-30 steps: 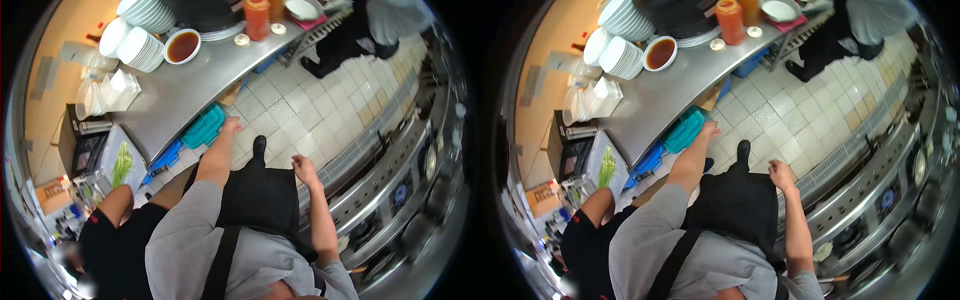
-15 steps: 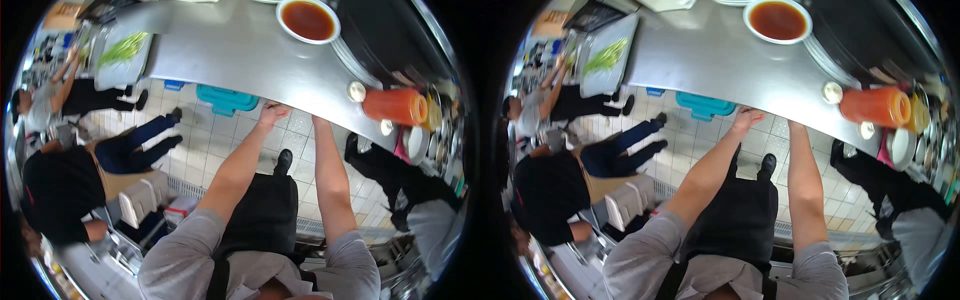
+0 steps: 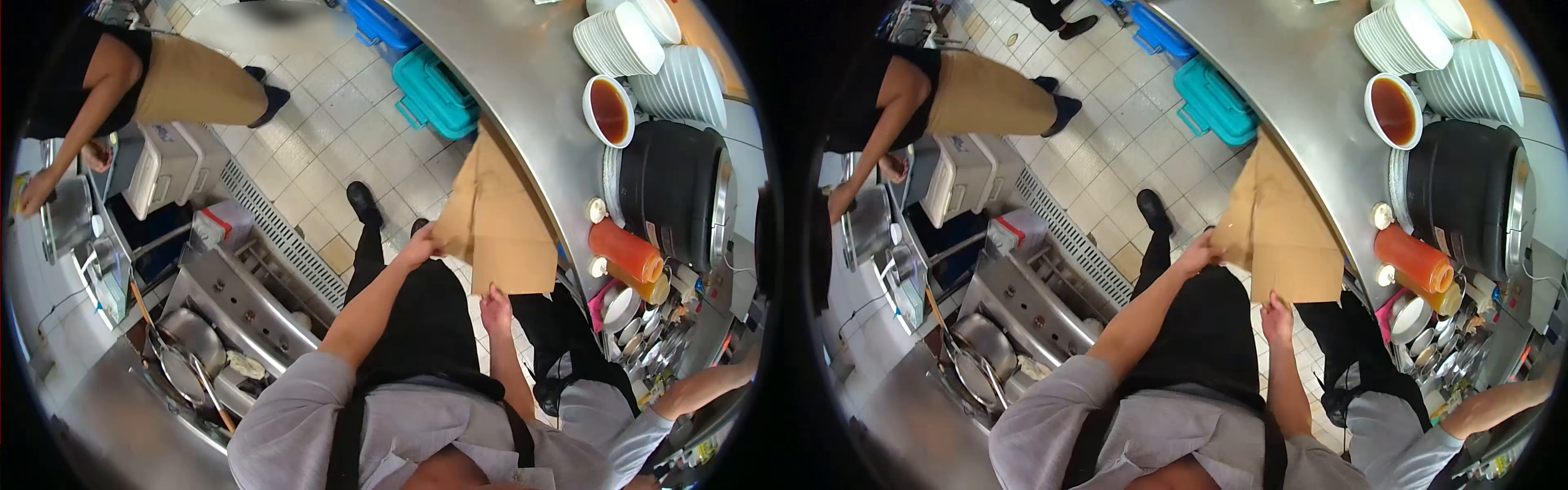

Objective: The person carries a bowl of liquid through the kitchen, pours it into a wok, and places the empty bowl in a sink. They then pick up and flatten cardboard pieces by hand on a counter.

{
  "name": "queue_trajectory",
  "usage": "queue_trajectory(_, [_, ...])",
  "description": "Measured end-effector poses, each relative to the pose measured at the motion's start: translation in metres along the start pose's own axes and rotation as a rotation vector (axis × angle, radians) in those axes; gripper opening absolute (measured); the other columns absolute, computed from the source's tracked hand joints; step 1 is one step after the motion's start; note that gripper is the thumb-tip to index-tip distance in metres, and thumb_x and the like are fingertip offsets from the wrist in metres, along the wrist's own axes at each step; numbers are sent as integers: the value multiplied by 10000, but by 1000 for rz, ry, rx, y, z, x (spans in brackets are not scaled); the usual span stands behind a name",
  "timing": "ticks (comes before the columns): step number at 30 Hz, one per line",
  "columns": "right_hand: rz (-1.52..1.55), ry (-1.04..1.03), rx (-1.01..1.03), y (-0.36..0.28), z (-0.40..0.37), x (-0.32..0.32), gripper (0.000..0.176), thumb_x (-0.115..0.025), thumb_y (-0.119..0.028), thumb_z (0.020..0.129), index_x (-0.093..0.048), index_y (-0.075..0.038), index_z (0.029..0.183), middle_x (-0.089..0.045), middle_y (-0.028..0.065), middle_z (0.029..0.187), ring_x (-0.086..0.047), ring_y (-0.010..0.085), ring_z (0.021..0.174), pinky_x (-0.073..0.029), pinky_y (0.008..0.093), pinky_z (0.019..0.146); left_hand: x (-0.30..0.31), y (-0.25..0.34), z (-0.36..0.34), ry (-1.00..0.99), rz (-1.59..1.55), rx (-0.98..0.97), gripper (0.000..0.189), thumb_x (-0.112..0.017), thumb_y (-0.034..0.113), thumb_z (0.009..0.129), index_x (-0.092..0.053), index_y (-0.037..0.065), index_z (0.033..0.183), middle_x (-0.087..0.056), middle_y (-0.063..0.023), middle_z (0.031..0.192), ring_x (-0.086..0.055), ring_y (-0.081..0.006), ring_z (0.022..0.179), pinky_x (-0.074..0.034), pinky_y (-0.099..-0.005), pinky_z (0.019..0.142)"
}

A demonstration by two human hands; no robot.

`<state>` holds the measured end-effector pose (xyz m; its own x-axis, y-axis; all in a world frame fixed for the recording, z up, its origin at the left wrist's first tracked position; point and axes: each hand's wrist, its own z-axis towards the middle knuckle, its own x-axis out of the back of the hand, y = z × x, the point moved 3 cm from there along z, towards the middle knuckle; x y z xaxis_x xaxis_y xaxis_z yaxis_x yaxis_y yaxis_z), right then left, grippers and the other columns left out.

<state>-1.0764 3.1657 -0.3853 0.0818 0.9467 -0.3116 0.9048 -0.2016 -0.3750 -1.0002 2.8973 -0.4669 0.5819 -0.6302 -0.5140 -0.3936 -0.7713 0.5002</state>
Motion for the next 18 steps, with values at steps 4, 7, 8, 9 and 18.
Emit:
queue_trajectory(4, [-202,-18,-107,-16,-84,30,215,-703,-99,912,-651,-148,1114,-680,-41,960,-626,89,779,-486,256,639,42,18,-134,120,-38,-18,474,-697,151,945,-507,102,1376,-654,-30,1146,-660,-150,965,-584,-299,770])
queue_trajectory(7, [-292,-81,-158,-41,-114,14,283,-676,-61,896,-648,-140,1167,-712,-27,1026,-669,114,861,-514,283,701,87,33,-209,256,-111,-66,501,-701,162,945,-496,63,1392,-656,-24,1187,-660,-143,980,-585,-289,769])
queue_trajectory(8, [-305,-110,-138,-43,-114,6,298,-680,-72,897,-637,-118,1188,-705,-13,1029,-666,116,858,-515,275,683,103,45,-229,281,-91,-78,504,-699,160,947,-492,57,1395,-657,-24,1190,-661,-142,984,-584,-287,769])
queue_trajectory(9, [-325,-141,-121,-50,-122,-18,318,-684,-83,897,-627,-96,1210,-698,0,1033,-663,117,855,-516,267,666,114,59,-252,310,-78,-93,507,-697,158,948,-488,50,1397,-659,-24,1193,-661,-141,987,-584,-285,768])
queue_trajectory(18, [-275,-208,-112,-47,-130,-189,473,-657,-89,845,-566,-16,1303,-692,95,1192,-716,229,997,-617,297,785,213,68,-364,491,-324,-239,474,-682,97,943,-505,108,1383,-672,-3,1143,-678,-125,926,-577,-270,733])
